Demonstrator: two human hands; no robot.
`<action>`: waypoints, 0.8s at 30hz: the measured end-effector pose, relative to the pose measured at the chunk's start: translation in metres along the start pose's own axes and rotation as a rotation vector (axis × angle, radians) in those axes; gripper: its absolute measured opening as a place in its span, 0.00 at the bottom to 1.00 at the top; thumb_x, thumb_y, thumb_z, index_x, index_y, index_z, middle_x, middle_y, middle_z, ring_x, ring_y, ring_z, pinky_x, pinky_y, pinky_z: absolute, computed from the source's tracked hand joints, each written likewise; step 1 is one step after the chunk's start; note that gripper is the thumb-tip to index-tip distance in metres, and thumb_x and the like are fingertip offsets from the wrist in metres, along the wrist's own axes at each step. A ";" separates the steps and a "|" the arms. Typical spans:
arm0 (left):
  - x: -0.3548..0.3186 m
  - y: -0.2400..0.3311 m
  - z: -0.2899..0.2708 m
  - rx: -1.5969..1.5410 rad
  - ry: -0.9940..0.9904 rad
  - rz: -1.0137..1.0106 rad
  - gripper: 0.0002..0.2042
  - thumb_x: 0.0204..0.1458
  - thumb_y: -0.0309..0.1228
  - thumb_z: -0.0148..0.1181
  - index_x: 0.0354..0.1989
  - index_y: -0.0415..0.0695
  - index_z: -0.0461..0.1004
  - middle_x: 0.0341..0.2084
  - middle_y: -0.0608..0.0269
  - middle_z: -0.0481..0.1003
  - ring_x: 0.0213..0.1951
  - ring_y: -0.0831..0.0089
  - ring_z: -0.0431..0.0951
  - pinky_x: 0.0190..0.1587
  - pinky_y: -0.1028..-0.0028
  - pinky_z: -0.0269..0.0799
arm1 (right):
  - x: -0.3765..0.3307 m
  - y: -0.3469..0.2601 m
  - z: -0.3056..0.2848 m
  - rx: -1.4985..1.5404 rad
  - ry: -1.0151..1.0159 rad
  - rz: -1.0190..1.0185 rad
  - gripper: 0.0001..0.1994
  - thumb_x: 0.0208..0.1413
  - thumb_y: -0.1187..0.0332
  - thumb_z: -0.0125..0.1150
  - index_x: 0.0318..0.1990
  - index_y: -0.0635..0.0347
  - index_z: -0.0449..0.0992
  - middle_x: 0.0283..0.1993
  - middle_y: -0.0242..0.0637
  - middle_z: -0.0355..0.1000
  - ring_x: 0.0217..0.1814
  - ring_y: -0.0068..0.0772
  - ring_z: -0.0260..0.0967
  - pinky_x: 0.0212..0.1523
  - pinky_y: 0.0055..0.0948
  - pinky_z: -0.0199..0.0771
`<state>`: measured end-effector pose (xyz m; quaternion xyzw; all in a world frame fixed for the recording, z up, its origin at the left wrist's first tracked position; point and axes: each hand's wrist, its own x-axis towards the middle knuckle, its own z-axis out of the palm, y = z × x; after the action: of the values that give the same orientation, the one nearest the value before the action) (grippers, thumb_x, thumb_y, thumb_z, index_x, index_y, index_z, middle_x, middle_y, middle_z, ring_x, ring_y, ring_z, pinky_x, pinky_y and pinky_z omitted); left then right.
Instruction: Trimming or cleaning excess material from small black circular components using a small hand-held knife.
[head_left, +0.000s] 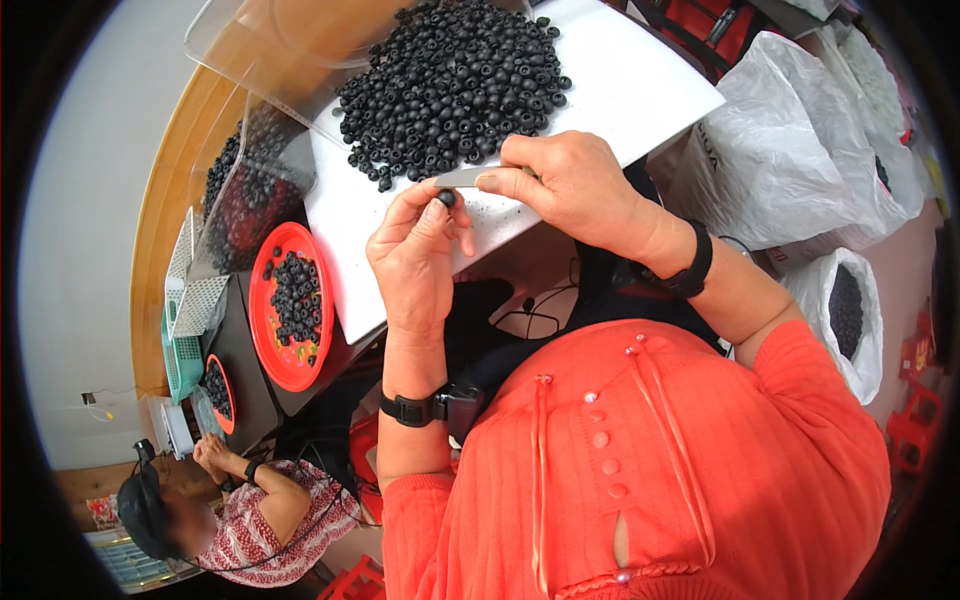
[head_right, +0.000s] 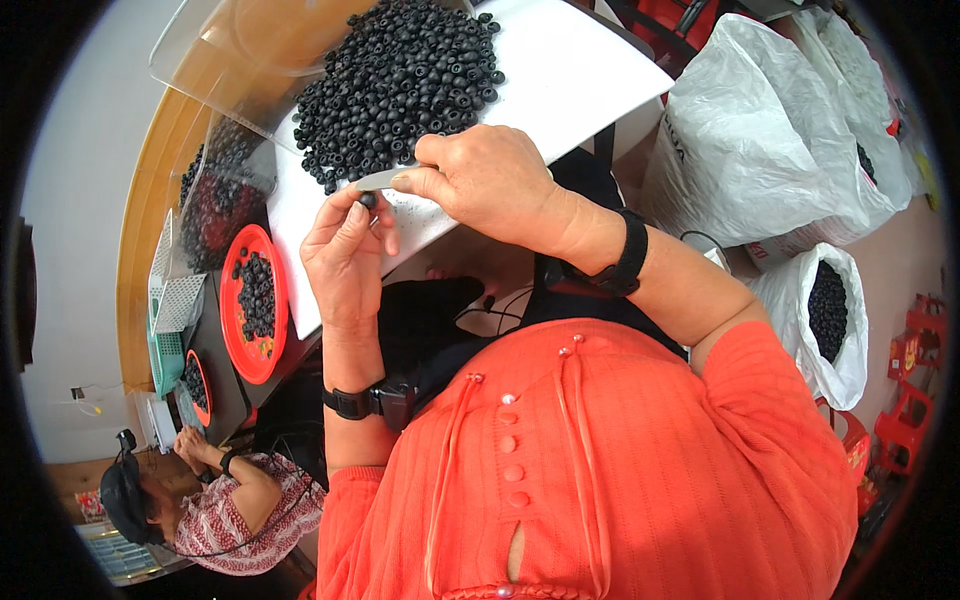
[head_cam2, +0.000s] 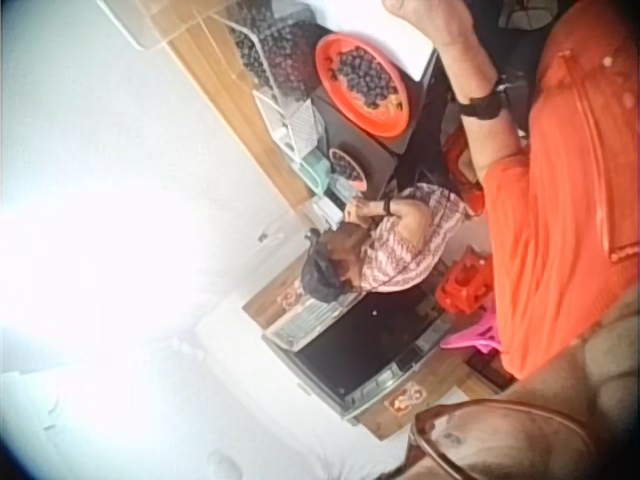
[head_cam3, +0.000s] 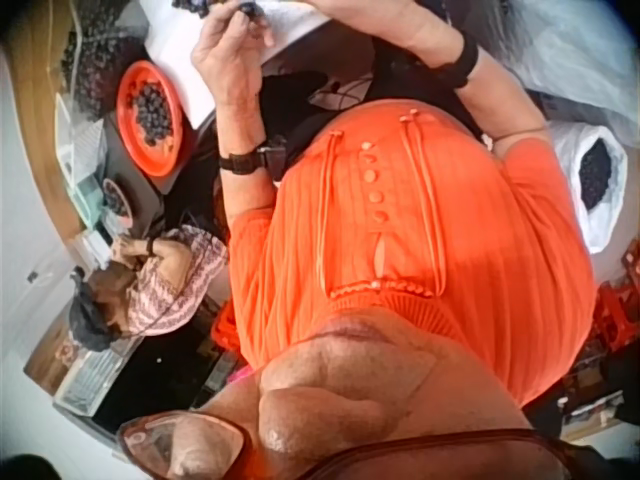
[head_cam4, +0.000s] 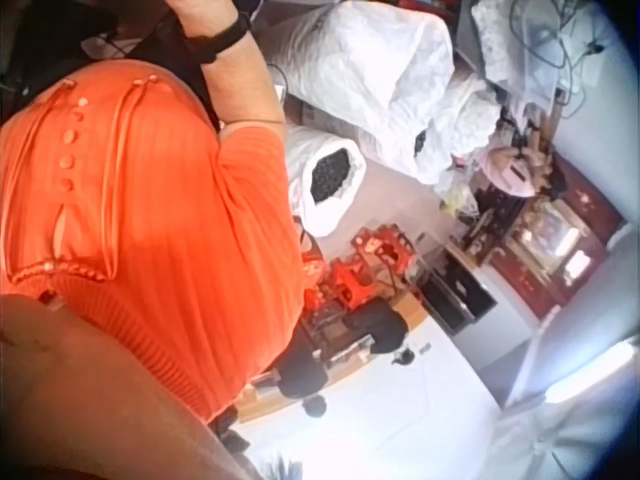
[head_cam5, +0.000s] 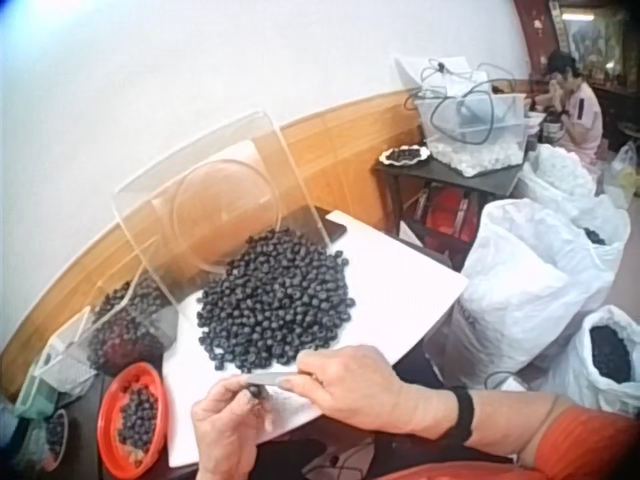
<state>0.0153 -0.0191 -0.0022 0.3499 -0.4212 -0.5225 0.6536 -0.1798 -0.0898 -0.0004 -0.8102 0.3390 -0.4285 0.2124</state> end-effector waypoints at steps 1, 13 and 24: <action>0.000 -0.001 0.000 -0.002 -0.001 0.000 0.12 0.62 0.21 0.57 0.53 0.32 0.76 0.38 0.55 0.78 0.35 0.69 0.78 0.30 0.72 0.76 | 0.000 0.000 0.000 0.001 -0.001 0.010 0.18 0.60 0.54 0.63 0.26 0.58 0.75 0.18 0.43 0.68 0.21 0.47 0.69 0.23 0.40 0.64; 0.001 0.000 0.010 0.005 -0.023 -0.036 0.19 0.65 0.23 0.52 0.61 0.26 0.68 0.41 0.51 0.77 0.37 0.68 0.76 0.31 0.73 0.74 | -0.002 -0.001 0.006 -0.095 0.072 -0.065 0.19 0.61 0.53 0.62 0.24 0.57 0.73 0.18 0.40 0.68 0.20 0.46 0.69 0.21 0.39 0.64; 0.001 -0.003 0.009 -0.010 -0.012 -0.022 0.18 0.65 0.22 0.52 0.60 0.24 0.68 0.41 0.50 0.77 0.38 0.67 0.76 0.31 0.73 0.74 | -0.003 0.001 0.006 -0.117 0.055 -0.085 0.18 0.61 0.54 0.62 0.26 0.57 0.74 0.21 0.39 0.70 0.22 0.46 0.70 0.22 0.40 0.66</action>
<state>0.0062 -0.0208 -0.0013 0.3480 -0.4189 -0.5337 0.6470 -0.1762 -0.0882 -0.0060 -0.8227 0.3346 -0.4387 0.1367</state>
